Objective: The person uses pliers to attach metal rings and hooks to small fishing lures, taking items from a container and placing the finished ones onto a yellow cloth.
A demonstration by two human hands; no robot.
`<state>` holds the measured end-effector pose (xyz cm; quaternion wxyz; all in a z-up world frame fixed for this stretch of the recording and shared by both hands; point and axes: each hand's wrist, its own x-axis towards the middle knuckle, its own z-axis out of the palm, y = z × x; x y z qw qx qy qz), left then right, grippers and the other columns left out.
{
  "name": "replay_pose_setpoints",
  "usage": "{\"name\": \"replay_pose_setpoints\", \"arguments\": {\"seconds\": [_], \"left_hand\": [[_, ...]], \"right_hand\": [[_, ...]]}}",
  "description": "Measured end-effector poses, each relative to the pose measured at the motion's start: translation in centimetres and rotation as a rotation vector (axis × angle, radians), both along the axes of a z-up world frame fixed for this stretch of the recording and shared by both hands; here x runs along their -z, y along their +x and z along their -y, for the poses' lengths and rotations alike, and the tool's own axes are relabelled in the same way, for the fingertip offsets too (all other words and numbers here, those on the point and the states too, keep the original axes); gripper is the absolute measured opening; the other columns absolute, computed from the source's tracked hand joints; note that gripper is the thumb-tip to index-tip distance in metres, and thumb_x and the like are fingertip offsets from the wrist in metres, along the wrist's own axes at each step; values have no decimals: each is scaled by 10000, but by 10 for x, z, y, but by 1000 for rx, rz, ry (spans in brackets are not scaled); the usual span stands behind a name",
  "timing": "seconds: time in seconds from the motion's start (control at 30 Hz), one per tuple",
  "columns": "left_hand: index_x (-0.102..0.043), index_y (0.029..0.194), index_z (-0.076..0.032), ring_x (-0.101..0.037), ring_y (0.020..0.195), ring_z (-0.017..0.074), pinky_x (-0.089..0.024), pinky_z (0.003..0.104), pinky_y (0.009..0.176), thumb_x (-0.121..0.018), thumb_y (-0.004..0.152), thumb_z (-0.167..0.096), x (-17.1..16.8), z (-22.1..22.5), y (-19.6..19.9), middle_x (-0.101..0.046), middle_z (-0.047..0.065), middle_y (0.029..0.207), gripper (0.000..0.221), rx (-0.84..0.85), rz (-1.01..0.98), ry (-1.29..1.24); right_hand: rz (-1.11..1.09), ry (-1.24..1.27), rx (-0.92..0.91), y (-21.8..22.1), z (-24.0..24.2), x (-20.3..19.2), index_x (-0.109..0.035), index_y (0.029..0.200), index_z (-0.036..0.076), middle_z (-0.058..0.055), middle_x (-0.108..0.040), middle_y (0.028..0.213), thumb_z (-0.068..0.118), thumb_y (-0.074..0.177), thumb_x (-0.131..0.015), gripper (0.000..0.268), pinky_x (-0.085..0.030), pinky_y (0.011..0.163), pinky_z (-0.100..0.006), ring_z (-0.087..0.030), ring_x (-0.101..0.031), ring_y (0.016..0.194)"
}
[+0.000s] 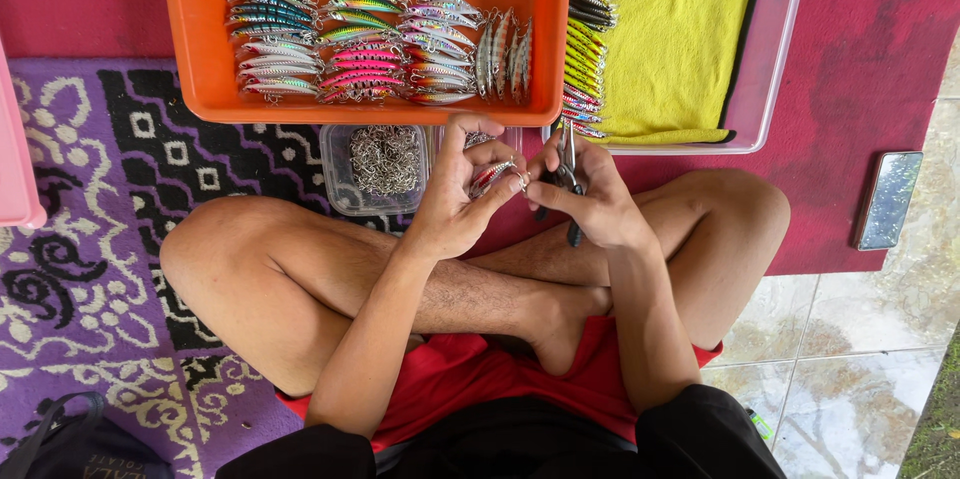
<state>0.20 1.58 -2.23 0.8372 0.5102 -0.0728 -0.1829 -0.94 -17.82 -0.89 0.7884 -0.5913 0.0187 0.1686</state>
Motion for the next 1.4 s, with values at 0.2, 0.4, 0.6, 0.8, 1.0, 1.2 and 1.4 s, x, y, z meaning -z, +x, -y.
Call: {"name": "replay_pose_setpoints", "arguments": {"seconds": [0.2,0.4,0.6,0.8,1.0,1.2,1.4], "left_hand": [[-318,1298,-89,-680,802,193,-580,239,617,-641,965,-25,-7,0,-1,-666,137,995,468,-190,-163,-78],[-283,1281,-74,-461,376,101,-365,202,230,-636,976,-58,-16,1,-3,-695,202,898,467,-349,-452,-169],[-346,1285,-106,-509,548,27,-323,100,366,-690,933,0,-2,8,-1,-709,127,947,504,-424,-481,-92],[-341,1275,-112,-474,582,1,-318,82,382,-693,932,6,1,8,-4,-702,117,937,506,-423,-504,-113],[-339,1248,-142,-462,555,-13,-315,77,384,-685,934,13,-16,8,-2,-695,120,934,492,-439,-507,-128],[-354,1259,-130,-485,568,-12,-348,75,388,-695,931,14,-9,11,-3,-697,110,908,494,-457,-466,-114],[-307,1263,-81,-429,266,149,-361,258,165,-658,971,-53,-15,5,0,-614,159,621,458,-382,-482,-35]], "right_hand": [[-314,282,239,-9,-36,0,-576,1020,60,-168,-693,976,417,1063,-472,374,-612,739,-320,-250,-739,903],[-50,-98,31,-37,-70,1,-693,1101,7,-155,-736,974,334,1101,-362,466,-557,762,-290,-212,-682,926],[127,-397,-14,-48,-43,89,-655,854,97,-15,-515,664,284,1129,-296,490,-392,590,-294,-128,-478,664],[164,-428,17,-49,-41,110,-676,869,102,-15,-508,619,296,1127,-285,506,-380,576,-293,-129,-470,626],[149,-380,11,-47,-42,103,-688,908,80,-47,-583,683,319,1129,-272,528,-472,651,-337,-155,-530,684],[161,-379,10,-35,-53,72,-674,890,69,-40,-571,688,291,1129,-273,517,-463,657,-343,-161,-529,704],[41,-253,4,-18,-86,-9,-658,821,74,3,-505,638,320,1132,-281,547,-433,598,-278,-125,-481,619]]}}
